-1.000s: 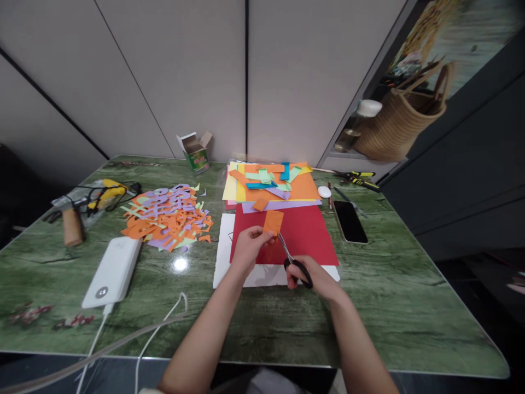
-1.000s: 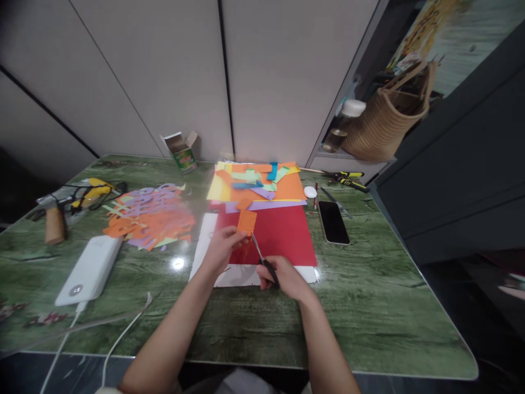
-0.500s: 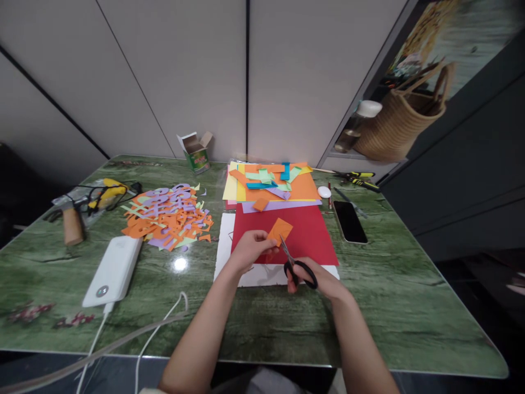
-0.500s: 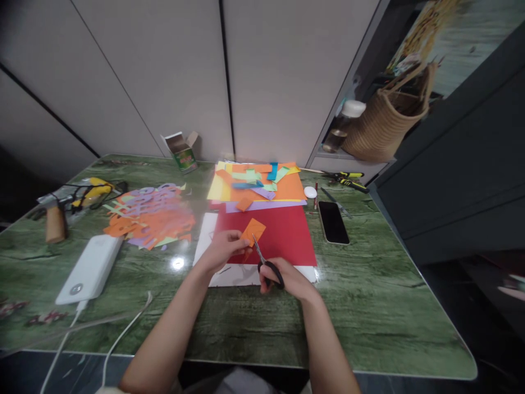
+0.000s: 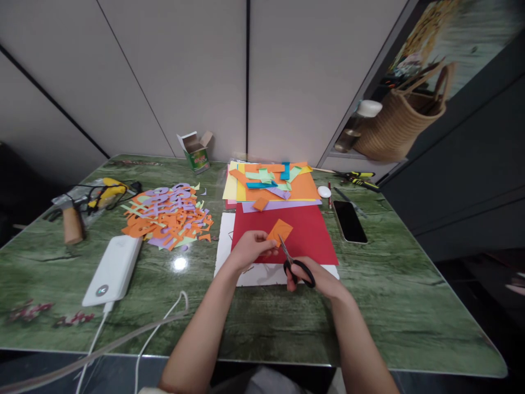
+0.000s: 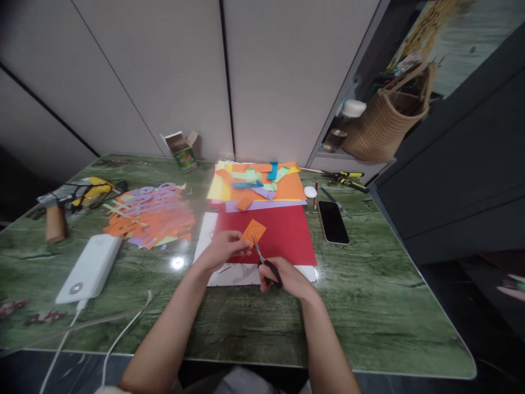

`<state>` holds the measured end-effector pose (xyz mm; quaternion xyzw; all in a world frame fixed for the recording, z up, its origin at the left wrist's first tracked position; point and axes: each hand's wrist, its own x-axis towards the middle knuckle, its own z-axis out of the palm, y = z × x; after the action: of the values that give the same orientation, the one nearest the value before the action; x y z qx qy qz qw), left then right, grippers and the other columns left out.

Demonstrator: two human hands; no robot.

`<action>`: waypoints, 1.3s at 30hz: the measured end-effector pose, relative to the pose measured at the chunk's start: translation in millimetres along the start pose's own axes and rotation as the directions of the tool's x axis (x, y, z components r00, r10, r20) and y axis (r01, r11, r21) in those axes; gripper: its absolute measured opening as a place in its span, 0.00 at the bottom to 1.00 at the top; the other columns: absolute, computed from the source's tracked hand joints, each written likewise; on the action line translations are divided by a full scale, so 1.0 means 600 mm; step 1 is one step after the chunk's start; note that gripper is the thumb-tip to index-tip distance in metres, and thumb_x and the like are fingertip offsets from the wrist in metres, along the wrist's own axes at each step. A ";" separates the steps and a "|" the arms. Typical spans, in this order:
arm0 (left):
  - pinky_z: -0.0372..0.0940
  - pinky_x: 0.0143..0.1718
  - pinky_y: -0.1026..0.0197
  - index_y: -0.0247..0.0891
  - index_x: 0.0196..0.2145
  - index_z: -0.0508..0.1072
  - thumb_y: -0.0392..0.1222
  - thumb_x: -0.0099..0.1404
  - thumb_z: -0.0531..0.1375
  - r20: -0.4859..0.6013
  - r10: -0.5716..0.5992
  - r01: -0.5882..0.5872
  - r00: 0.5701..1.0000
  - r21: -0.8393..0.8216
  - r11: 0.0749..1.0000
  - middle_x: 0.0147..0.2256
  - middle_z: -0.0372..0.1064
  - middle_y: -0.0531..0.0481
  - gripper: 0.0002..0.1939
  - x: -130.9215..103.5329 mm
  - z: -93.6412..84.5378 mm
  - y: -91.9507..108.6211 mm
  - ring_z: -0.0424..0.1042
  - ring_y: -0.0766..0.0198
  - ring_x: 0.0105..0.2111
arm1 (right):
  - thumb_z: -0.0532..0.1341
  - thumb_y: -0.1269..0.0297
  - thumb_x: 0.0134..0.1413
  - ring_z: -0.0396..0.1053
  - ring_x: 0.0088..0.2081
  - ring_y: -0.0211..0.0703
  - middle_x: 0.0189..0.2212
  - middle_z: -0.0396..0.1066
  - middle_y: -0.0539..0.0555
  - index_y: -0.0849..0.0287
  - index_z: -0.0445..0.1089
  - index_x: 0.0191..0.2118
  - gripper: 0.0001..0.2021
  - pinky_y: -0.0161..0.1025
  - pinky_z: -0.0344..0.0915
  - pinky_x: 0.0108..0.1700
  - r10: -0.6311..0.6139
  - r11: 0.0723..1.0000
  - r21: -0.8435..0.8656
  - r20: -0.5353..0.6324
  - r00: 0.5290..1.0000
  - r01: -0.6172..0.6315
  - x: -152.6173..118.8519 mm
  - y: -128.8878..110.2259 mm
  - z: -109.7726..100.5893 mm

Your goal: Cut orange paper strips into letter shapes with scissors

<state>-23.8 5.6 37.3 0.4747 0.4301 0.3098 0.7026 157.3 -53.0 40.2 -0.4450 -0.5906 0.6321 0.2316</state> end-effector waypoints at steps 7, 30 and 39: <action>0.61 0.27 0.67 0.33 0.25 0.69 0.41 0.49 0.61 -0.077 -0.008 -0.004 0.997 -0.157 0.988 0.24 0.69 0.48 0.08 0.003 0.016 -0.003 0.70 0.68 0.26 | 0.50 0.50 0.52 0.64 0.25 0.39 0.21 0.67 0.53 0.64 0.64 0.25 0.20 0.33 0.59 0.29 -0.033 0.997 -0.068 -0.091 0.995 0.027 0.010 0.009 0.005; 0.60 0.26 0.66 0.30 0.26 0.70 0.40 0.49 0.60 -0.128 0.085 -0.113 0.988 -0.229 0.967 0.23 0.69 0.48 0.09 0.007 0.041 -0.013 0.68 0.68 0.24 | 0.49 0.50 0.53 0.63 0.25 0.38 0.22 0.67 0.53 0.63 0.64 0.25 0.20 0.33 0.57 0.28 -0.140 0.986 -0.123 -0.226 0.964 0.115 0.028 0.034 0.018; 0.59 0.26 0.67 0.32 0.24 0.68 0.43 0.49 0.61 -0.155 0.080 -0.120 0.985 -0.271 0.955 0.24 0.69 0.48 0.10 0.007 0.043 -0.014 0.68 0.68 0.25 | 0.49 0.51 0.53 0.63 0.25 0.38 0.22 0.66 0.52 0.62 0.63 0.25 0.19 0.33 0.57 0.29 -0.162 0.980 -0.153 -0.242 0.957 0.127 0.029 0.032 0.019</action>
<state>1.4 -4.5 32.7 0.3685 0.4066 0.4359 0.7134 143.8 -48.5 15.6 -0.4922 -0.6287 0.5099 0.3202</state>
